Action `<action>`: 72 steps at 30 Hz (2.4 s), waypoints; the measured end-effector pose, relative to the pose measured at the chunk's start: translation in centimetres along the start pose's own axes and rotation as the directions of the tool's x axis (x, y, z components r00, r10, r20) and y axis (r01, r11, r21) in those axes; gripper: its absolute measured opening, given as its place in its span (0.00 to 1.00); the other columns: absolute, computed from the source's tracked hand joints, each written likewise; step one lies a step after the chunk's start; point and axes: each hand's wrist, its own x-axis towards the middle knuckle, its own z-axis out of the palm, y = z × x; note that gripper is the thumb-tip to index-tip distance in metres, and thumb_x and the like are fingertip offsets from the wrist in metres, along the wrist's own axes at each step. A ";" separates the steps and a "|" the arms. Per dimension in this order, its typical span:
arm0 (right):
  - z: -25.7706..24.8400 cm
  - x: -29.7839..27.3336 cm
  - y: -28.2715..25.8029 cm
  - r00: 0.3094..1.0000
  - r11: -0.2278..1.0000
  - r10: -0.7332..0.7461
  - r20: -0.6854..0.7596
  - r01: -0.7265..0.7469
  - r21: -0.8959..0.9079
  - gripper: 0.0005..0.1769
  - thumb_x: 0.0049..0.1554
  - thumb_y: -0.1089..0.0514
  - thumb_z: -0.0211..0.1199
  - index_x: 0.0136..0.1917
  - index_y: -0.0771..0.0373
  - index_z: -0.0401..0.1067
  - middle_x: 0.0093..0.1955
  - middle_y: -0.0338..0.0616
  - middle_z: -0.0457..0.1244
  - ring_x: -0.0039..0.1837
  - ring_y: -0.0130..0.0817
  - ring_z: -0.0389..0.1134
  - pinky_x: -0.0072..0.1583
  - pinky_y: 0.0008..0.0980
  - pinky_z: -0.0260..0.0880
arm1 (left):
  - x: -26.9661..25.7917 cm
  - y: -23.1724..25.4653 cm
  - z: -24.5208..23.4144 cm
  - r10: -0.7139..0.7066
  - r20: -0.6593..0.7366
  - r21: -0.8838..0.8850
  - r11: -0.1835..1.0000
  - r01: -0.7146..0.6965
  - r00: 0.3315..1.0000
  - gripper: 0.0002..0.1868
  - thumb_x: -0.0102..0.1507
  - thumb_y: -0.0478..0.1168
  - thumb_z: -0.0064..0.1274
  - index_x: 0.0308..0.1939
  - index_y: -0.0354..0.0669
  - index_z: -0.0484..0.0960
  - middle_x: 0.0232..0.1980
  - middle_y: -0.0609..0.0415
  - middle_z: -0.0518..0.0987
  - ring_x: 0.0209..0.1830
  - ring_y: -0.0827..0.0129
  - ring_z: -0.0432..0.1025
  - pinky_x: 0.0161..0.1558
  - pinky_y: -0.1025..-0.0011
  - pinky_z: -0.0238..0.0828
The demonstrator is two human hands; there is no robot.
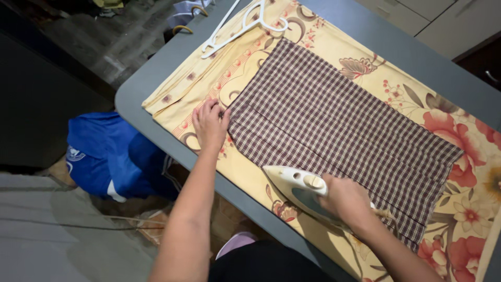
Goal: The person irons a checkered garment on a floral-patterned ironing board, smoothing and folding it multiple times. The person then places the folded garment onto a white hanger.
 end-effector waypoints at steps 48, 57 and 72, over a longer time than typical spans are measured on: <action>4.9 0.0 6.4 0.892 0.935 -0.282 -0.353 0.338 0.106 0.12 0.49 0.58 0.66 0.49 0.56 0.77 0.45 0.51 0.71 0.50 0.50 0.73 0.53 0.48 0.74 | -5.7 7.8 3.3 -0.263 0.318 0.175 0.961 0.216 0.911 0.54 0.66 0.66 0.47 0.78 0.32 0.39 0.81 0.31 0.33 0.78 0.38 0.31 0.71 0.40 0.23; 10.3 -8.5 25.3 0.990 0.993 -0.064 -0.128 0.076 0.087 0.20 0.49 0.48 0.72 0.55 0.47 0.75 0.45 0.42 0.72 0.49 0.41 0.75 0.53 0.43 0.76 | -12.3 10.8 3.7 -0.201 0.389 0.316 0.946 0.075 0.899 0.59 0.63 0.75 0.38 0.81 0.32 0.42 0.84 0.32 0.36 0.85 0.45 0.28 0.75 0.37 0.21; 11.6 -9.7 25.1 0.963 0.978 -0.096 -0.251 0.138 0.157 0.14 0.50 0.50 0.66 0.51 0.48 0.77 0.40 0.46 0.72 0.45 0.45 0.75 0.49 0.48 0.75 | -12.6 10.4 4.1 -0.172 0.336 0.313 0.948 0.062 0.926 0.57 0.64 0.74 0.39 0.80 0.34 0.44 0.83 0.33 0.39 0.84 0.44 0.31 0.76 0.39 0.24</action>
